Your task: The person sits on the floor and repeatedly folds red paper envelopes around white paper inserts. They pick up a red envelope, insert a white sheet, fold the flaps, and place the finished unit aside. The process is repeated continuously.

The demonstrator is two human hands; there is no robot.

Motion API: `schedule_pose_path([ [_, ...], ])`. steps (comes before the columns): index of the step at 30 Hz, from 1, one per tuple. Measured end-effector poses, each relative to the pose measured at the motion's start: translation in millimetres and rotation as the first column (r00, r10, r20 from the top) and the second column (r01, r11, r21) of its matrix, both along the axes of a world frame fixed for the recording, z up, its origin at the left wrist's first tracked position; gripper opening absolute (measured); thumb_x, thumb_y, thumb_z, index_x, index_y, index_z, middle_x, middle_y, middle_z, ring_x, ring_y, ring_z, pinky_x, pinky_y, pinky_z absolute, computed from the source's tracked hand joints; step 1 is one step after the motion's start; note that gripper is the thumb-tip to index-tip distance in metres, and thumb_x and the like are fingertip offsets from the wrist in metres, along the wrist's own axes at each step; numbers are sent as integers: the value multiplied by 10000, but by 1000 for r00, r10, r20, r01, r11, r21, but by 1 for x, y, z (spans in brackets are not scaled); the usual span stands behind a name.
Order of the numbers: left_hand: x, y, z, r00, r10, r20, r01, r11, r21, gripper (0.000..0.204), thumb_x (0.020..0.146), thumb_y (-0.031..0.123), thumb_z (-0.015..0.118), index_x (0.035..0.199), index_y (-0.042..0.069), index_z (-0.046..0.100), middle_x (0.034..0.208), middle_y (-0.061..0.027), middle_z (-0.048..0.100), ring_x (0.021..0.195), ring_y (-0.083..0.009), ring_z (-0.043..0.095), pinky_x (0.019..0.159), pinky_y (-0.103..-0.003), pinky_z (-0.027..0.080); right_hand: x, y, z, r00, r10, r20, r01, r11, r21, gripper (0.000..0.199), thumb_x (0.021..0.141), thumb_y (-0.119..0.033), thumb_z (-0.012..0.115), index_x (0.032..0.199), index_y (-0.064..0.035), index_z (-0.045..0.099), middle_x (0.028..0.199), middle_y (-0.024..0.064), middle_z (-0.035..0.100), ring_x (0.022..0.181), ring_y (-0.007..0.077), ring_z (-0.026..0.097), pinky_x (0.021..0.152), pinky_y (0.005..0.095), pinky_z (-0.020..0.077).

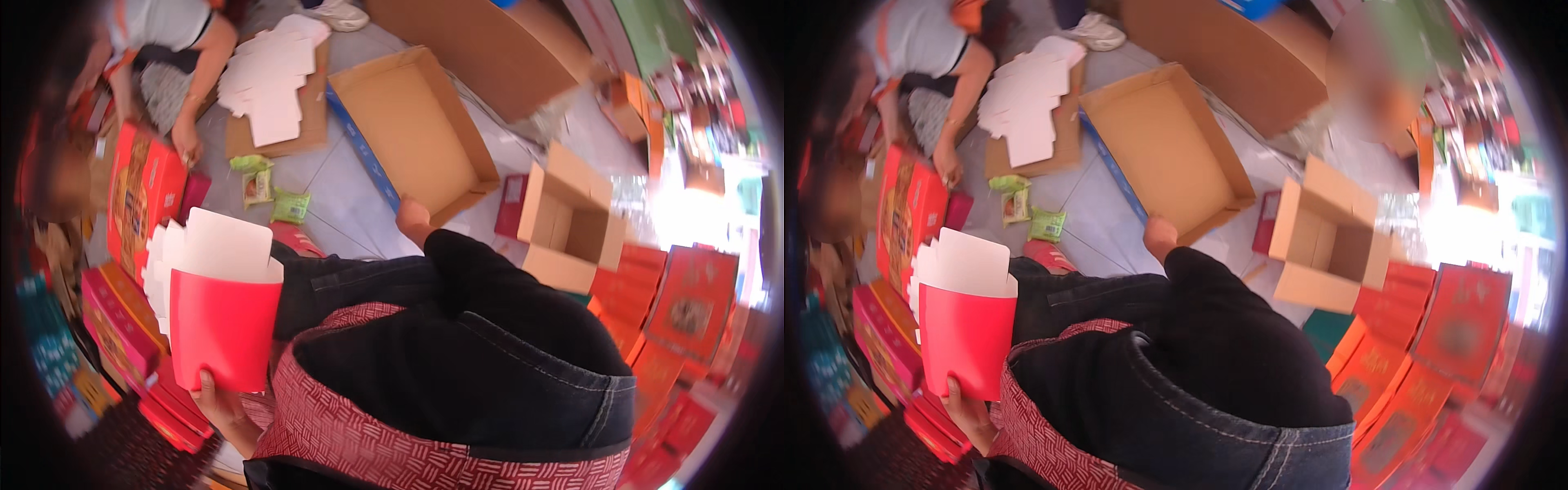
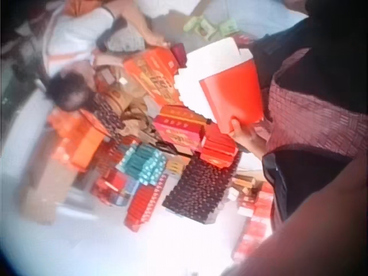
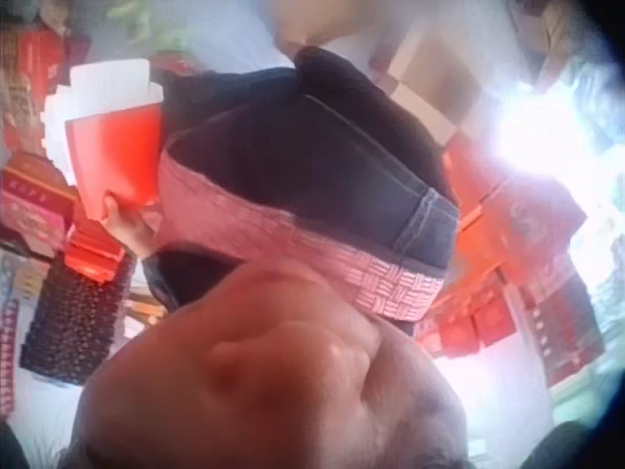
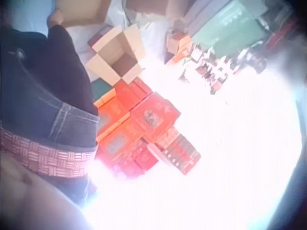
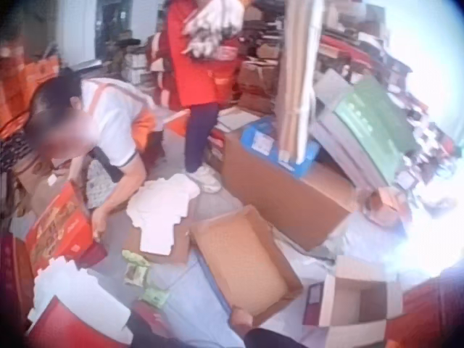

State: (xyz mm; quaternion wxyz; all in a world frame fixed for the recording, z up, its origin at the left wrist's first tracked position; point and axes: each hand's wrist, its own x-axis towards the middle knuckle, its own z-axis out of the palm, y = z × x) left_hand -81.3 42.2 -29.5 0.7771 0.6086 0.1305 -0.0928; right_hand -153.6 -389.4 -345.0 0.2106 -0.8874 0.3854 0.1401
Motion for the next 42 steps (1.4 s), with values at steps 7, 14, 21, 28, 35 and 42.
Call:
schedule_pose_path([
  [7,68,5,16,962,-226,151,227,974,6,485,837,78,617,1267,-25,417,1241,-134,500,1134,-249,480,1010,-400,346,-16,-117,238,981,-2,196,76,926,-371,208,893,-229,440,856,-60,556,782,214,627,780,371,620,703,478,492],
  [14,100,3,-8,953,-242,184,275,944,-181,486,859,47,579,1293,-40,380,1263,-141,482,1142,-241,479,999,-374,365,-190,-201,580,964,-189,-186,84,884,-460,506,783,-496,606,717,-1,684,690,168,650,613,232,616,617,359,467],
  [21,75,8,-2,948,-226,224,271,942,-199,464,857,43,580,1276,-44,400,1243,-148,500,1129,-246,495,993,-370,374,-232,-153,634,947,-321,-10,246,746,-618,506,759,-485,654,751,20,684,691,183,653,616,247,628,637,363,476],
  [28,65,33,15,977,-146,158,176,965,-195,461,869,67,579,1280,-37,399,1239,-156,500,1132,-258,495,985,-394,393,-259,-175,597,939,-286,193,335,622,-708,537,781,-491,641,778,45,676,664,167,645,553,224,627,569,329,499],
  [35,72,46,13,960,-179,217,212,967,-141,451,874,84,583,1273,-34,410,1253,-152,488,1132,-253,494,988,-390,391,-273,-166,602,913,-405,55,306,590,-747,565,761,-534,624,727,29,649,726,200,635,699,295,634,653,415,482],
  [42,50,43,6,969,-117,216,151,977,-147,484,868,70,582,1294,-47,384,1266,-149,478,1147,-258,481,997,-396,370,-243,-136,335,918,-394,-42,296,750,-591,391,849,-430,546,838,-54,655,863,172,637,827,328,621,727,434,488],
])
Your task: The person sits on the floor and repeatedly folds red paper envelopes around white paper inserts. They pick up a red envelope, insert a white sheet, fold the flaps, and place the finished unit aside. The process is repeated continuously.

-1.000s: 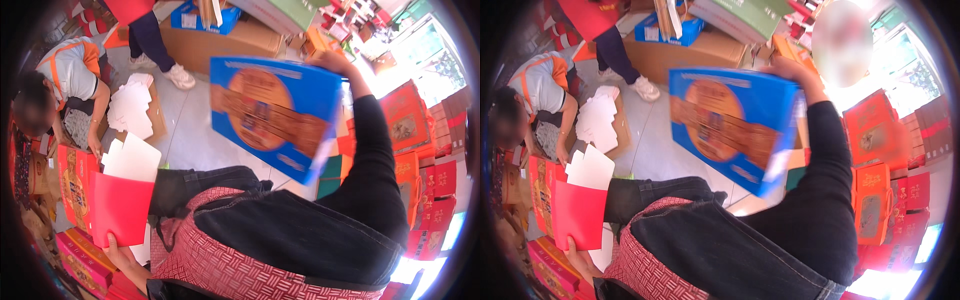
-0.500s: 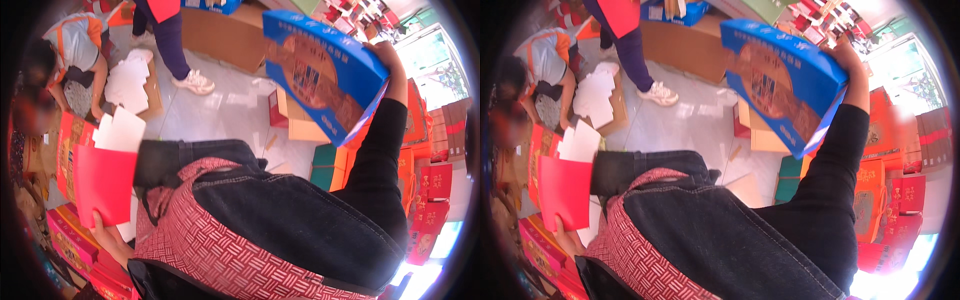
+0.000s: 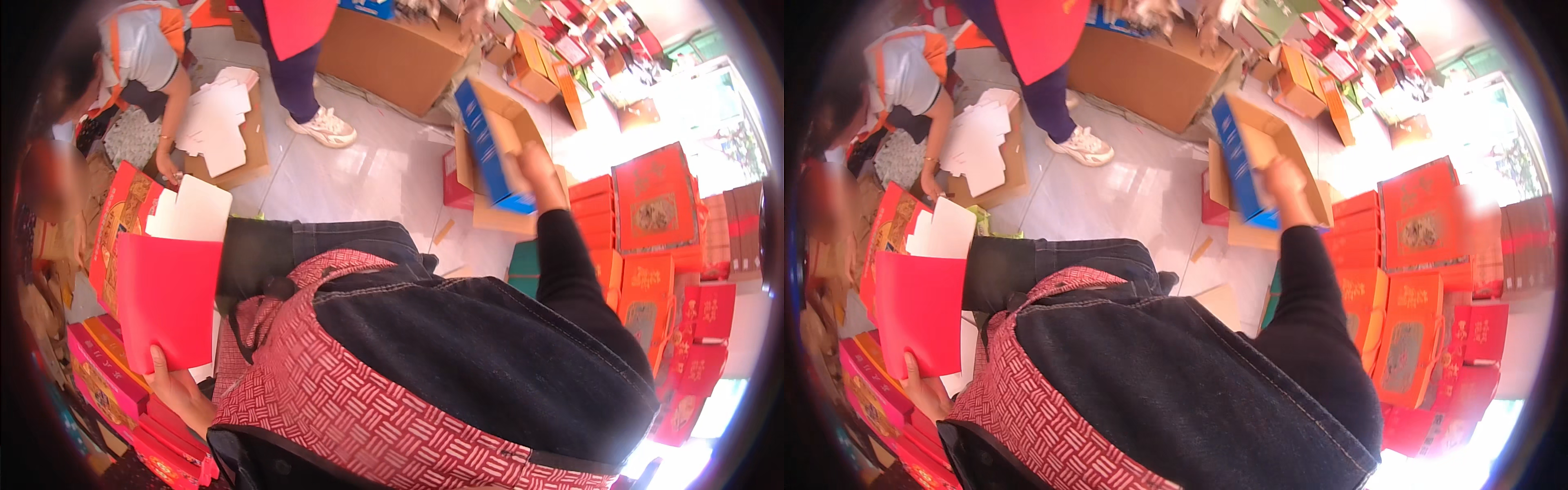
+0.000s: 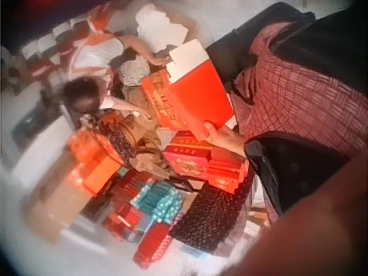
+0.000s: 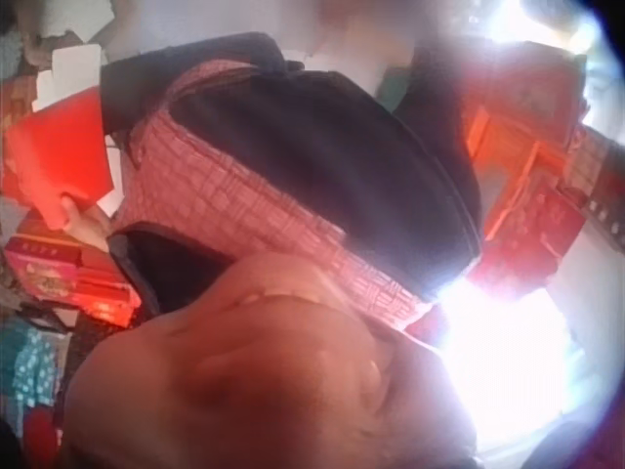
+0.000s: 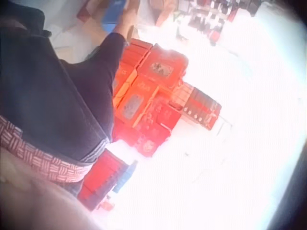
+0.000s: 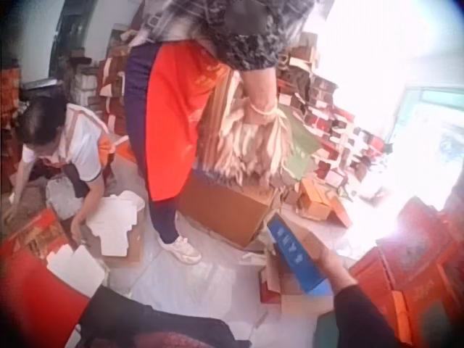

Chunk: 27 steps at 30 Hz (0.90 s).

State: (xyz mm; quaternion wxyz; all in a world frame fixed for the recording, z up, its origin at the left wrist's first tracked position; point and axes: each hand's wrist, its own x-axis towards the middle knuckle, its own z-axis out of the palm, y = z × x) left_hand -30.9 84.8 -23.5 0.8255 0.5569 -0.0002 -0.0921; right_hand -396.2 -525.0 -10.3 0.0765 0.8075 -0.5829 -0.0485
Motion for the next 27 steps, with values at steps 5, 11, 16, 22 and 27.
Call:
schedule_pose_path([
  [5,-17,10,2,997,74,7,-73,995,-75,474,838,-4,561,1282,-41,398,1253,-152,484,1134,-257,493,972,-402,392,219,162,18,471,731,493,-882,375,286,222,826,-253,631,732,-52,630,701,166,594,637,310,560,587,372,442],
  [11,-15,-68,22,991,50,-127,-46,998,32,361,776,29,667,1113,-32,552,992,-88,632,858,-160,609,760,-292,500,330,311,191,-12,-131,991,-401,-908,-124,181,841,-96,570,964,13,646,693,92,604,615,261,573,525,335,454],
  [16,-11,-70,28,977,106,-184,-133,981,-140,260,798,16,640,1051,-34,603,961,-83,652,855,-153,618,789,-286,501,390,343,178,27,-329,944,-94,-941,-325,162,777,-92,670,859,43,635,648,77,542,607,247,569,511,337,458],
  [22,-16,-52,36,978,34,-206,-38,999,-16,262,788,5,657,1046,-23,620,945,-66,664,844,-117,612,793,-262,491,449,382,108,-536,483,692,-739,-665,-109,217,714,-165,713,837,-8,630,801,99,593,777,299,548,702,342,440],
  [27,-25,-31,33,976,14,-217,-8,1000,29,280,764,12,695,1039,-7,644,924,-47,673,827,-87,605,781,-245,491,482,384,97,6,708,706,-348,-661,665,125,797,-83,629,806,36,664,656,71,637,586,115,549,595,252,444],
])
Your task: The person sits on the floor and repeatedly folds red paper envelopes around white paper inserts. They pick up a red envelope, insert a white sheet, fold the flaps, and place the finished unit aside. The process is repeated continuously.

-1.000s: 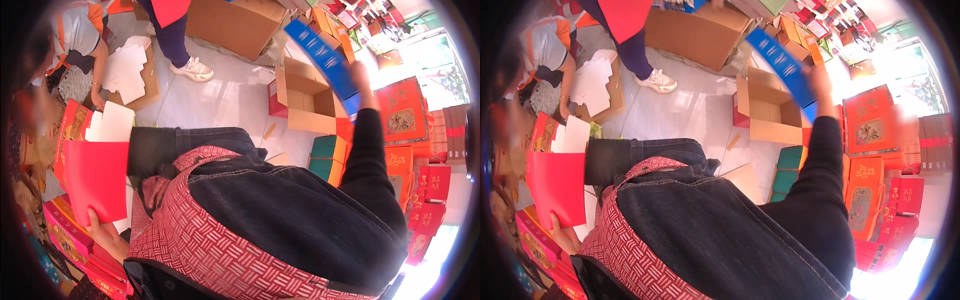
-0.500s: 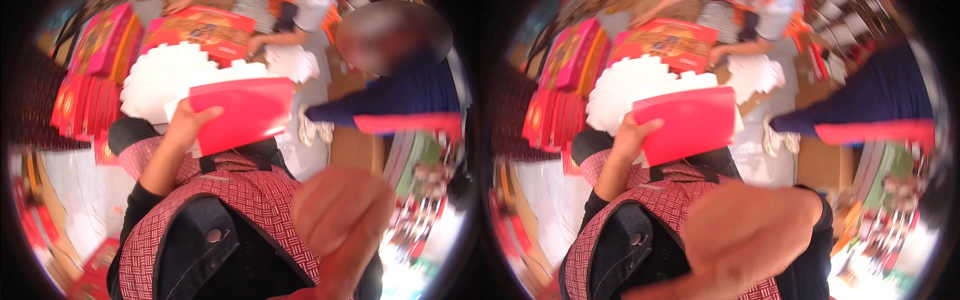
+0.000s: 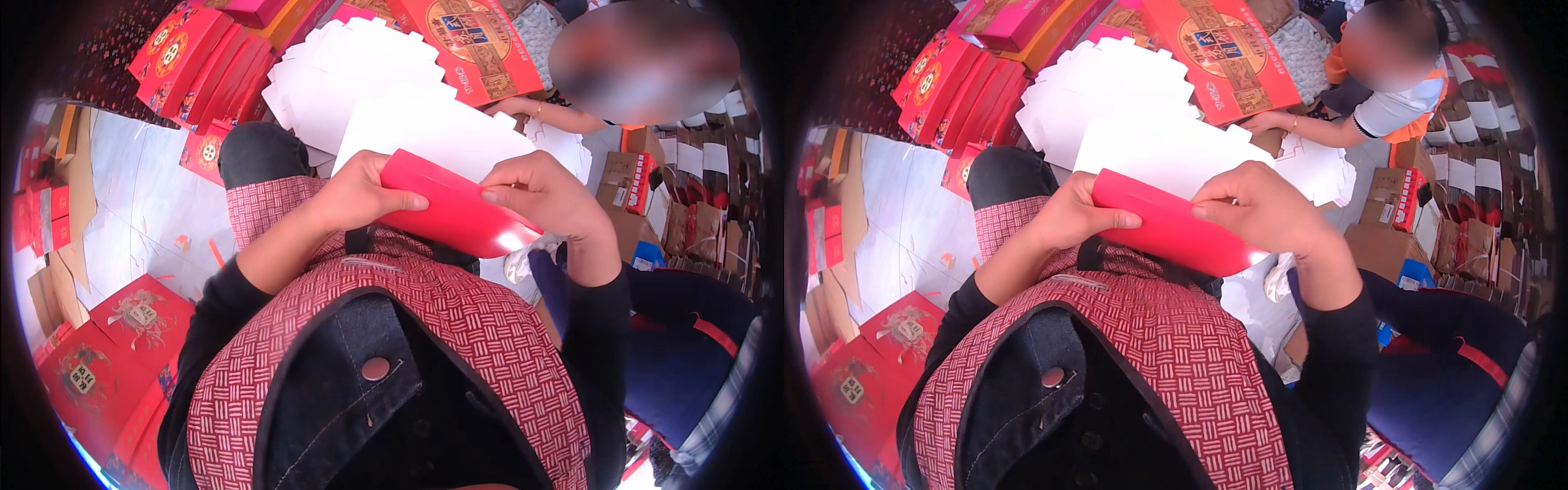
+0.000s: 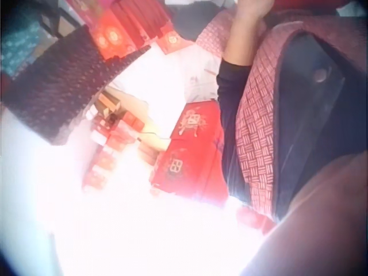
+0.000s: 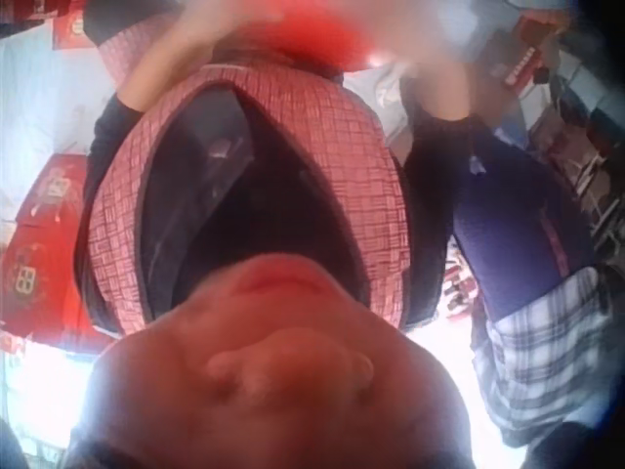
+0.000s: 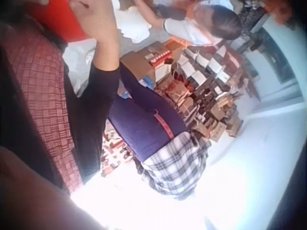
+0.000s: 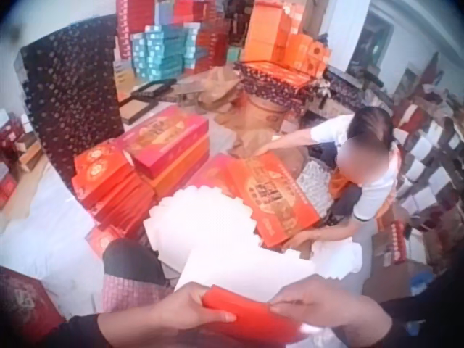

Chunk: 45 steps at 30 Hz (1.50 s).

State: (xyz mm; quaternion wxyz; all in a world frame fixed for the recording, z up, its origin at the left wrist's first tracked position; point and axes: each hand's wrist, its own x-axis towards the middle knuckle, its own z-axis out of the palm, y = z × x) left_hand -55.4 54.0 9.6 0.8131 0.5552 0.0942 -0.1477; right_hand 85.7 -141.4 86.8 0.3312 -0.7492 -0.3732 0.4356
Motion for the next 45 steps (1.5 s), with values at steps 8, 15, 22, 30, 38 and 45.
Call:
schedule_pose_path([
  [8,-15,19,-1,979,33,203,-51,995,82,175,763,74,725,889,11,622,774,21,615,729,-61,566,672,-222,472,-6,22,-19,883,-55,-466,-8,991,-132,163,771,-101,693,663,-27,596,604,-48,546,575,15,452,532,191,370],
  [15,-23,24,2,982,183,-40,-185,980,-77,225,879,179,599,965,-26,633,909,-60,656,813,-104,604,778,-240,471,-29,19,-34,772,-232,-591,232,970,-78,242,801,-133,688,630,-61,532,609,-55,517,549,5,426,510,174,345],
  [22,-28,16,7,928,219,300,-253,964,78,615,745,-41,676,1295,-3,403,1064,-98,593,985,-125,562,847,-255,460,-2,20,3,883,-88,-461,158,981,115,182,838,-142,649,703,-40,581,644,-52,555,567,4,464,519,157,357],
  [30,-23,11,31,943,152,296,-238,930,279,258,756,-76,643,1003,-3,630,904,-49,655,848,-81,595,774,-237,488,3,29,-16,969,179,-172,-164,981,100,175,795,-165,667,818,-12,584,721,13,581,625,79,531,567,228,418],
  [38,-25,4,13,944,221,247,-316,823,472,163,767,-10,673,927,-13,646,848,-58,664,781,-79,592,712,-221,493,-48,33,-27,619,-1,786,-290,929,230,301,727,-221,697,933,-33,585,821,96,575,728,258,583,634,339,474],
  [45,-25,5,5,957,268,113,-291,895,339,66,778,-10,668,842,-25,660,764,-37,657,713,-71,583,670,-204,488,-40,6,-46,795,-9,607,-166,959,231,190,781,-206,668,766,-41,576,707,81,569,633,245,568,555,321,444],
])
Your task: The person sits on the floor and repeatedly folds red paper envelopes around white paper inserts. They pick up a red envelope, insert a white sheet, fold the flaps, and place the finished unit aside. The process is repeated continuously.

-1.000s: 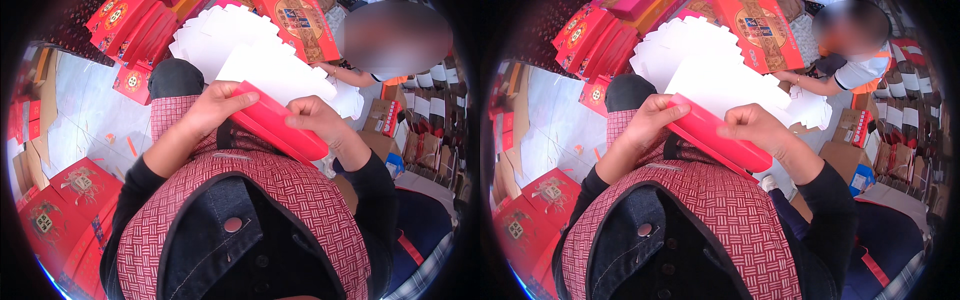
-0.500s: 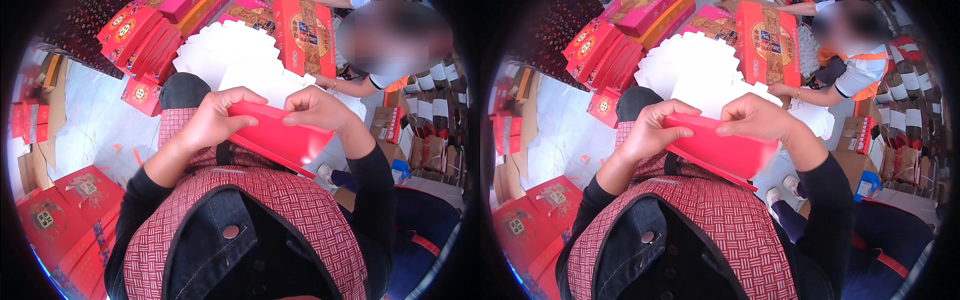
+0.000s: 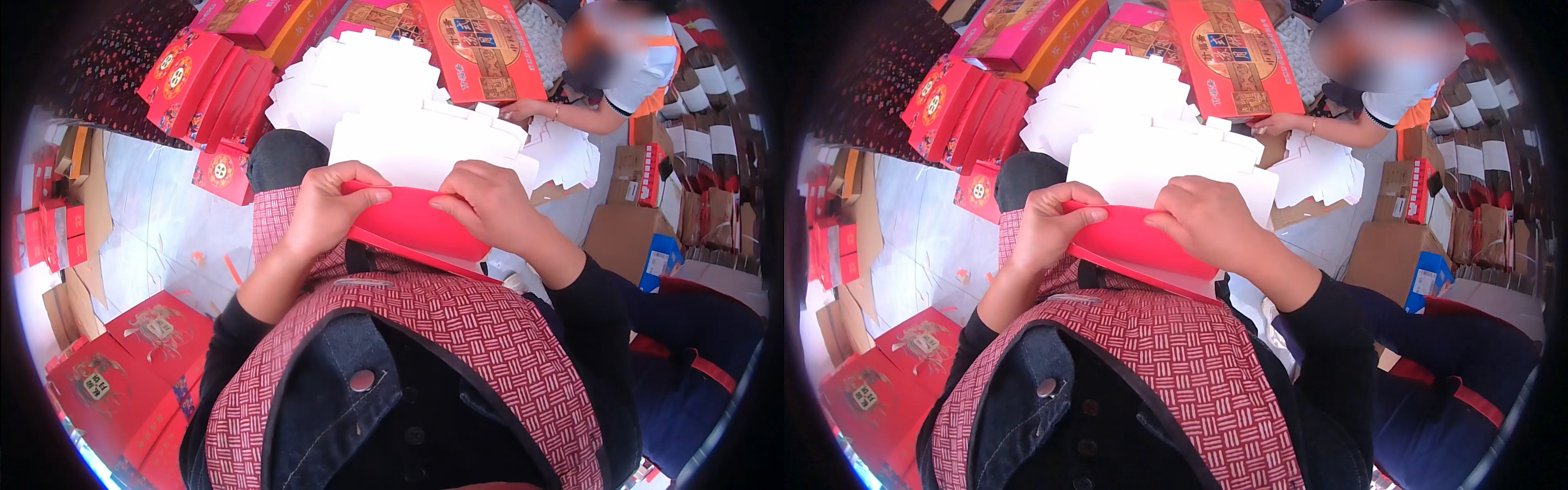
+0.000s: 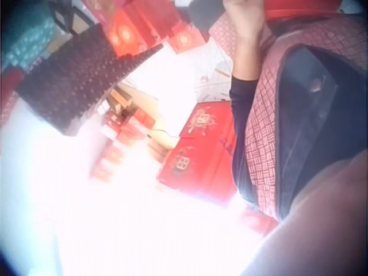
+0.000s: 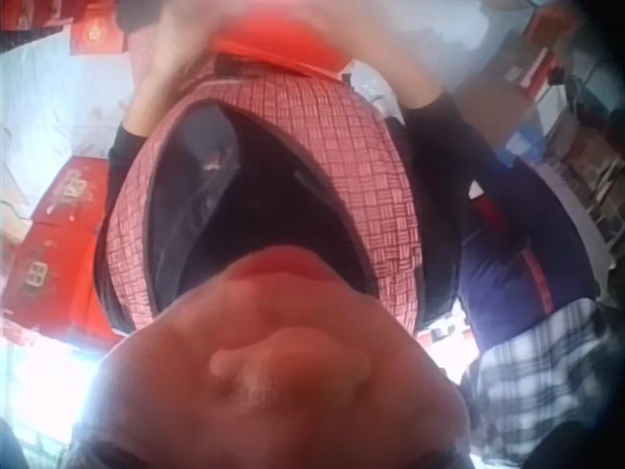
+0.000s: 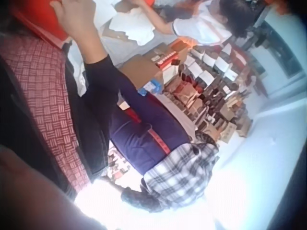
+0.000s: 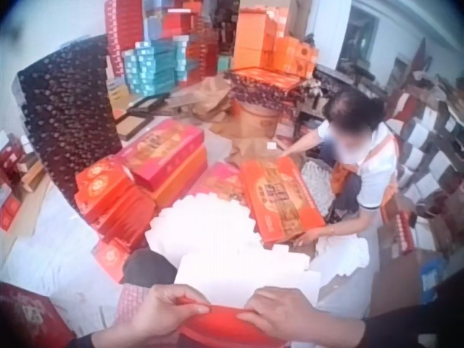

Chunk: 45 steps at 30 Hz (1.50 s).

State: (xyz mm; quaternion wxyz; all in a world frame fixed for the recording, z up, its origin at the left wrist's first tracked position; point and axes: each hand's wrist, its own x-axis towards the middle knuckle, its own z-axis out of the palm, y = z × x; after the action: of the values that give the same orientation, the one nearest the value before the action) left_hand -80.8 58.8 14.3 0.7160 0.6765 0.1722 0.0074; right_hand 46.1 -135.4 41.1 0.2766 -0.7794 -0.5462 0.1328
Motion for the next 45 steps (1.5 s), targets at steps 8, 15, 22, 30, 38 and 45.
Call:
schedule_pose_path([
  [8,-5,3,-11,996,-20,-86,2,977,-214,83,779,-27,665,855,-27,634,780,-47,647,727,-87,584,686,-211,487,1,-37,5,967,-68,-247,5,969,-247,229,849,-224,590,743,-21,572,722,87,589,657,270,578,597,334,461],
  [15,-17,16,-15,945,-194,-262,72,908,-413,156,747,1,708,869,-2,611,759,-28,612,679,-79,568,616,-197,464,64,-13,5,841,-280,-463,339,940,47,188,883,-117,534,967,29,616,892,68,630,834,156,611,769,266,474],
  [22,-15,10,-10,939,-287,-190,154,845,-512,114,762,48,707,837,7,632,749,-16,621,695,-69,568,625,-205,453,71,54,-13,979,-46,198,80,983,-167,211,806,-139,633,957,8,621,903,129,619,841,270,604,775,336,472],
  [30,-14,-6,-16,963,-238,-129,52,632,-773,221,808,7,634,1020,-50,611,945,-132,649,828,-165,631,782,-277,511,57,42,-20,947,-79,312,164,952,-257,178,774,-151,652,878,-7,649,882,146,609,903,298,566,787,388,453],
  [38,-3,-19,-11,976,-109,-190,-31,790,-612,232,851,91,619,1052,-24,622,969,-115,660,851,-154,633,776,-266,505,65,30,31,701,-4,-713,-309,900,-309,212,851,-193,620,837,17,649,749,59,607,762,134,585,740,250,460],
  [45,-5,-24,-6,974,-130,-188,22,871,-490,230,863,103,607,1065,-6,621,964,-103,661,869,-141,627,799,-270,499,37,33,25,645,-61,-761,-258,921,-292,380,851,-188,629,1187,-31,543,1010,70,620,902,130,588,785,257,475],
])
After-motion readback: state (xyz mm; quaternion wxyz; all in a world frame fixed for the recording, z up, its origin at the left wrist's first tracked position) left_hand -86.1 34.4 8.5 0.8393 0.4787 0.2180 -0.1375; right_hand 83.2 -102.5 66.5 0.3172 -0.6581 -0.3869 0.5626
